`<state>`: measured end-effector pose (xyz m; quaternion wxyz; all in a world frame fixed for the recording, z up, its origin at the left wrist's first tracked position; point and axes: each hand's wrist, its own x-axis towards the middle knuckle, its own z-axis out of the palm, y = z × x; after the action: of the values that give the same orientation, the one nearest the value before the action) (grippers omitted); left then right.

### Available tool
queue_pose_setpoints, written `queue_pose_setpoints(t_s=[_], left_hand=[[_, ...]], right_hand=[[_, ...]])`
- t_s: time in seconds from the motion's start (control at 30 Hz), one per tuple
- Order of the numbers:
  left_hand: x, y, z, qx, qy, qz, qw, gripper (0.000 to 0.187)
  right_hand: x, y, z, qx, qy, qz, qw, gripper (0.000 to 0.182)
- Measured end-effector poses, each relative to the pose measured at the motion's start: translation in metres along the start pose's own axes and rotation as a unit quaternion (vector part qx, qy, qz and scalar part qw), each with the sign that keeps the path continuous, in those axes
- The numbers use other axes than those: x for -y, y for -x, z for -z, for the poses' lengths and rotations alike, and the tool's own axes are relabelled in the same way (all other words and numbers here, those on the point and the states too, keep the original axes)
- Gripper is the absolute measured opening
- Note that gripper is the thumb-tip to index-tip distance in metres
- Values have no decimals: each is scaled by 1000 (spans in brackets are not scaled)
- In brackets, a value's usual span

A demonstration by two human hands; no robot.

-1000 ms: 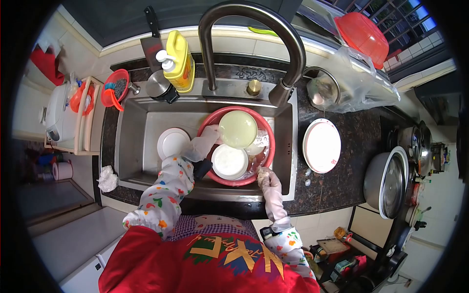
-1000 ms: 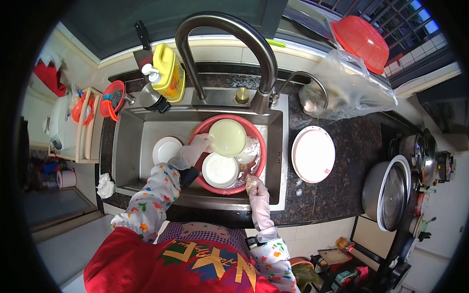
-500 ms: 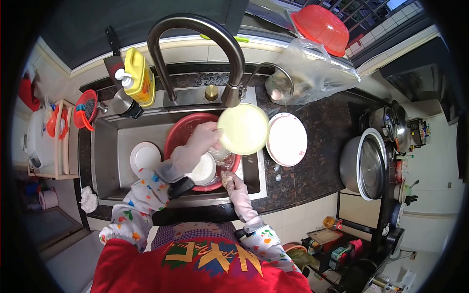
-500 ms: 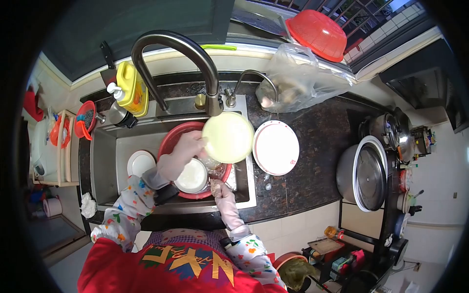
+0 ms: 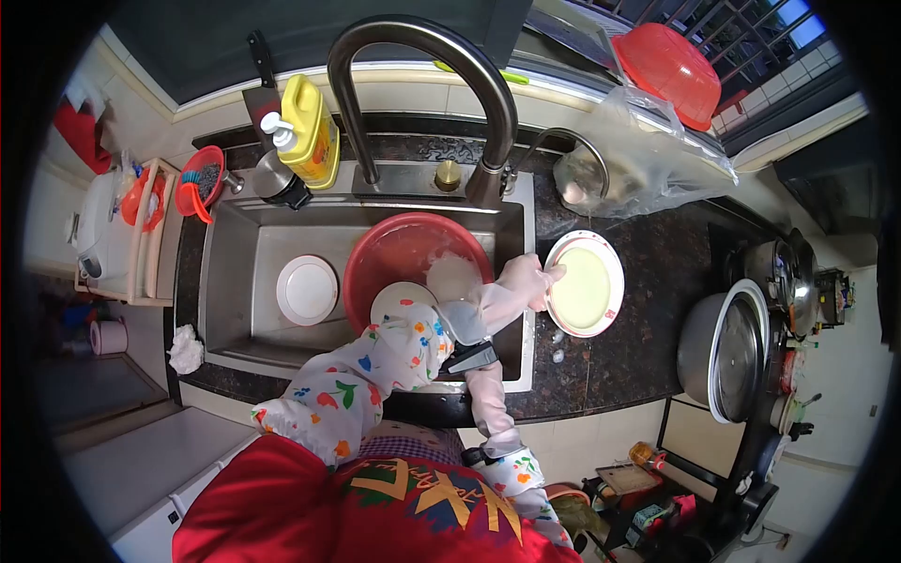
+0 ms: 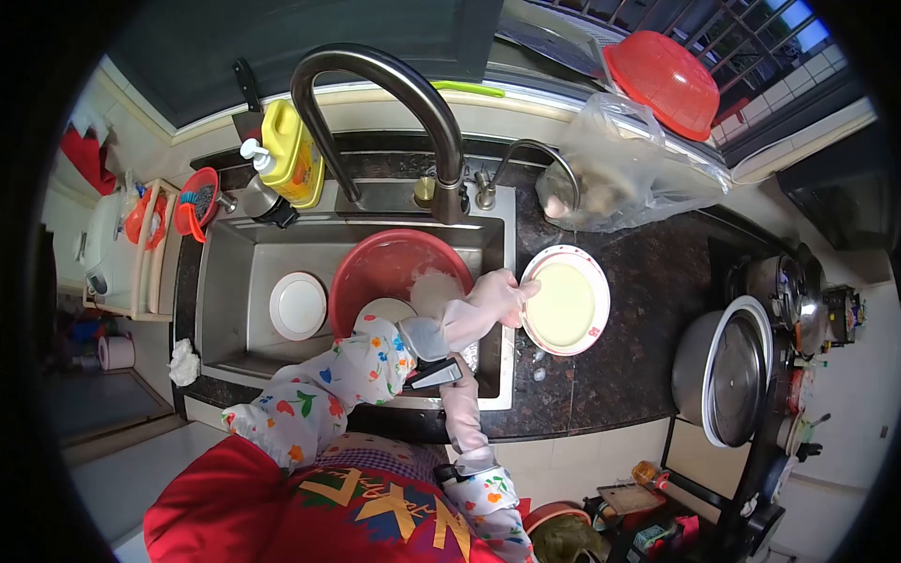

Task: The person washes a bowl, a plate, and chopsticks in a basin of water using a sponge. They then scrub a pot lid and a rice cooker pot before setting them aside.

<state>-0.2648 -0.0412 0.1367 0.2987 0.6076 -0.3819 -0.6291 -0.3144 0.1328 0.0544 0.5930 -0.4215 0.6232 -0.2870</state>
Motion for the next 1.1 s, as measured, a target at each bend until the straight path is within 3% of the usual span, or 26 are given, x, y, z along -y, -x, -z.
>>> queue_pose_setpoints(t_s=[0.03, 0.1, 0.13, 0.17, 0.2, 0.23, 0.3, 0.37, 0.43, 0.53, 0.57, 0.63, 0.77, 0.8, 0.87, 0.9, 0.97, 1.0, 1.07, 1.1], left_hand=[[4, -3, 3, -3, -1, 1, 1000, 39], [22, -12, 17, -12, 10, -13, 1000, 40], [38, -7, 36, 8, 72, -94, 993, 40], [44, -16, 50, -21, 41, -53, 998, 37], [77, -38, 77, -41, -76, -106, 991, 31], [90, -52, 91, -117, -138, -49, 982, 25], [114, -70, 133, -112, -345, -128, 923, 20], [141, -88, 147, -99, -360, -93, 923, 20], [146, -96, 153, -24, -456, 22, 889, 27], [165, -110, 152, 30, -444, 98, 890, 31], [174, -116, 149, 31, -443, 99, 891, 31], [177, -120, 142, 0, -529, 124, 840, 32], [131, -92, 151, 111, -459, 132, 871, 31], [166, -107, 154, 113, -459, 136, 871, 31], [259, -149, 165, 116, -741, -49, 660, 34], [251, -149, 167, 117, -740, -47, 660, 34], [225, -150, 172, -21, -524, 99, 846, 40], [215, -141, 181, -22, -524, 100, 846, 40], [188, -115, 203, 48, -340, 62, 937, 44], [182, -108, 206, 47, -340, 62, 937, 44]], right_hand=[[12, 3, 2, 10, 17, -24, 1000, 41], [9, 0, 1, 14, -88, 28, 996, 32], [15, 0, 0, 9, -166, -32, 986, 28], [18, -2, 1, 9, -169, -35, 985, 28], [19, -3, 3, 24, -222, -51, 973, 28], [18, -5, 6, 39, -274, -66, 959, 28], [5, -12, 10, 51, -272, -56, 959, 28], [-9, -19, 9, 37, -239, -52, 969, 28], [4, -16, 10, 48, -251, -66, 964, 28], [10, -17, 10, 55, -261, -84, 960, 28], [9, -19, 11, 53, -259, -87, 960, 28], [9, -23, 11, 50, -253, -85, 962, 28], [-7, -25, 12, 42, -214, -74, 973, 30], [-8, -26, 12, 45, -212, -73, 973, 30], [-4, -29, 10, 50, -229, -75, 969, 29], [-5, -30, 10, 51, -229, -77, 969, 29], [-7, -32, 10, 72, -254, -89, 960, 29], [-2, -32, 9, 68, -249, -92, 962, 29], [-3, -31, 8, 66, -238, -93, 965, 28], [-3, -31, 8, 64, -227, -94, 967, 28]])
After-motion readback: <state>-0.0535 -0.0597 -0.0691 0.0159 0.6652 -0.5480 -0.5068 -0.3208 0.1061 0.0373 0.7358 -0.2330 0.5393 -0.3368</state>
